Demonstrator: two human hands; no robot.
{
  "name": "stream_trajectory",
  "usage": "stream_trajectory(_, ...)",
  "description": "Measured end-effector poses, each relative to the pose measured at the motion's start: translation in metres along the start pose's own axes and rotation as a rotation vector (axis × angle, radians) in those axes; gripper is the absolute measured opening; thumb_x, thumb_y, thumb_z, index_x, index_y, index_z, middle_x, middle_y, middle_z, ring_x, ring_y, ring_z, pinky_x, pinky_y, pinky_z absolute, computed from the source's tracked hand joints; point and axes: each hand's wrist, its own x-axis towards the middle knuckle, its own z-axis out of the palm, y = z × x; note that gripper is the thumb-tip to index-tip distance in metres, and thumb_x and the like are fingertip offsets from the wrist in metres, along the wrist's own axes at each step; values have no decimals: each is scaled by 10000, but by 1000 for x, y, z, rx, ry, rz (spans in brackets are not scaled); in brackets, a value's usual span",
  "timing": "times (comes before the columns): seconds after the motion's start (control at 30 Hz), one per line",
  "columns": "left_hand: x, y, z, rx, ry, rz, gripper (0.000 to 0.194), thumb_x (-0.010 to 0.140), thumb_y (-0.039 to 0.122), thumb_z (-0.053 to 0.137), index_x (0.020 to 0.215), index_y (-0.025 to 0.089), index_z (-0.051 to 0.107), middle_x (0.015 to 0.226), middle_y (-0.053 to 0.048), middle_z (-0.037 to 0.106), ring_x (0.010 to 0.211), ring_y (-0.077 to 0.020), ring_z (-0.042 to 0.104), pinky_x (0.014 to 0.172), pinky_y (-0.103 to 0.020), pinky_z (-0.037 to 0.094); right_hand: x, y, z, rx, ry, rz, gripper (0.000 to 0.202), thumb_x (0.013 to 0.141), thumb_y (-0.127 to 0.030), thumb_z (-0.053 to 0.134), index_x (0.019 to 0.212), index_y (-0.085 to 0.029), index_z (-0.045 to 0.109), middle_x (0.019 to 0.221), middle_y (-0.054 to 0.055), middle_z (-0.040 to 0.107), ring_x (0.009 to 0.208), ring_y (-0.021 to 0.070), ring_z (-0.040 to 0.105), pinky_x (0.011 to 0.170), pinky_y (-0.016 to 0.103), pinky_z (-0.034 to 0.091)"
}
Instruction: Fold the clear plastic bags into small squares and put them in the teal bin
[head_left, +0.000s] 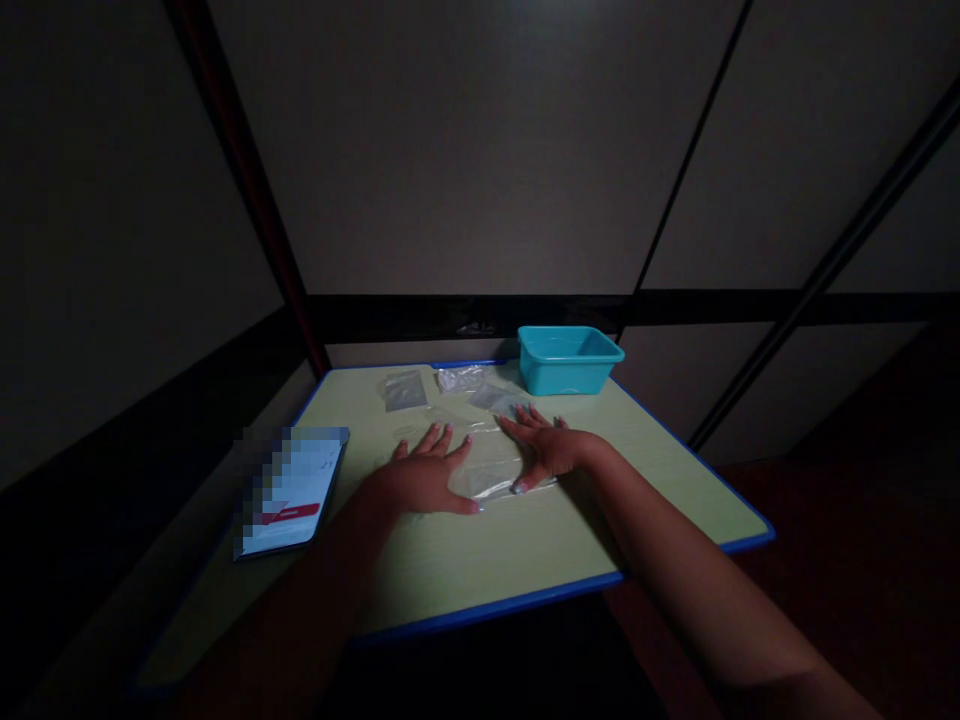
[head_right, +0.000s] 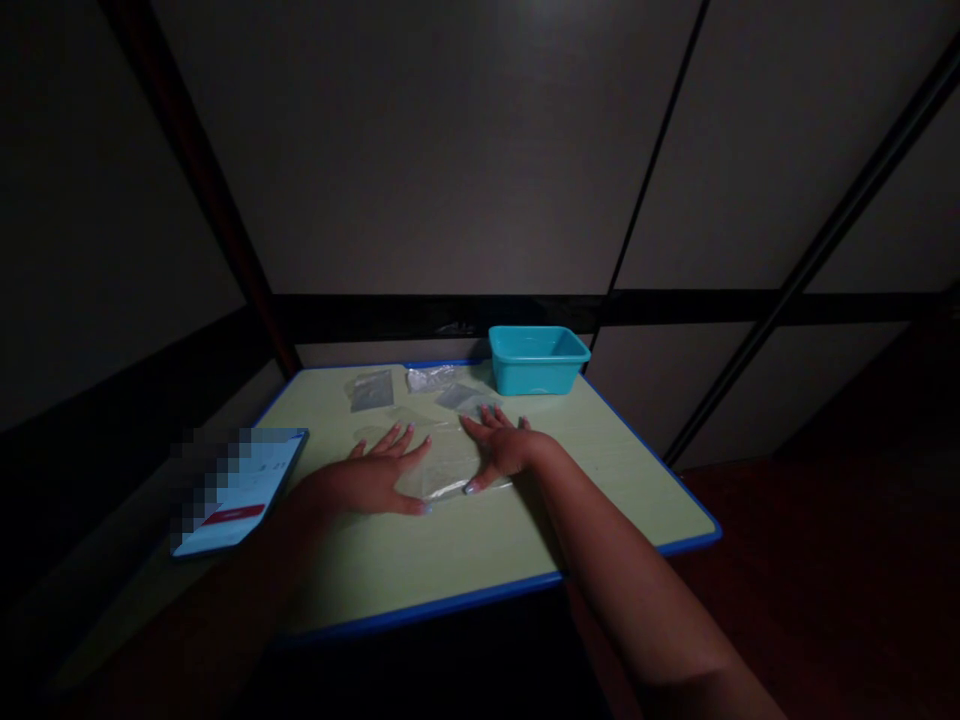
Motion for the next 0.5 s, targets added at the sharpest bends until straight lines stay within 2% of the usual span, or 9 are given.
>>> stream_trajectory(0.1, -4, -9, -7, 16, -38, -44, 1134, 545, 730, 571, 1418, 268, 14, 1458, -135, -85, 1328, -328, -118, 983, -638, 74, 1, 3, 1, -2, 7, -3, 1196, 523, -649, 668, 1405, -325, -72, 1459, 109, -191, 1303, 337, -198, 953, 667, -15)
stream_trajectory(0.27, -2, -21, -7, 5, 73, -136, 1069, 594, 790, 453, 1417, 283, -4, 1464, -120, -72, 1320, -346, -130, 965, -665, 76, 1, 3, 0, -10, 3, -8, 1198, 521, -652, 665, 1406, -317, -69, 1456, 120, -194, 1305, 326, -202, 949, 669, -17)
stream_trajectory(0.4, 2, -26, -3, 45, 56, -169, 1164, 520, 780, 540, 1417, 278, -7, 1461, -139, -80, 1312, -361, -147, 949, -684, 67, 2, 3, 0, -12, -2, -5, 1207, 515, -656, 667, 1406, -314, -73, 1456, 107, -204, 1297, 347, -209, 945, 673, -26)
stream_trajectory(0.5, 5, -24, -2, 27, 86, -146, 1109, 572, 792, 481, 1420, 267, -5, 1464, -143, -66, 1324, -343, -126, 965, -663, 79, 2, 5, 0, 1, -1, -3, 1214, 504, -667, 667, 1408, -315, -64, 1460, 97, -197, 1294, 360, -209, 947, 671, -37)
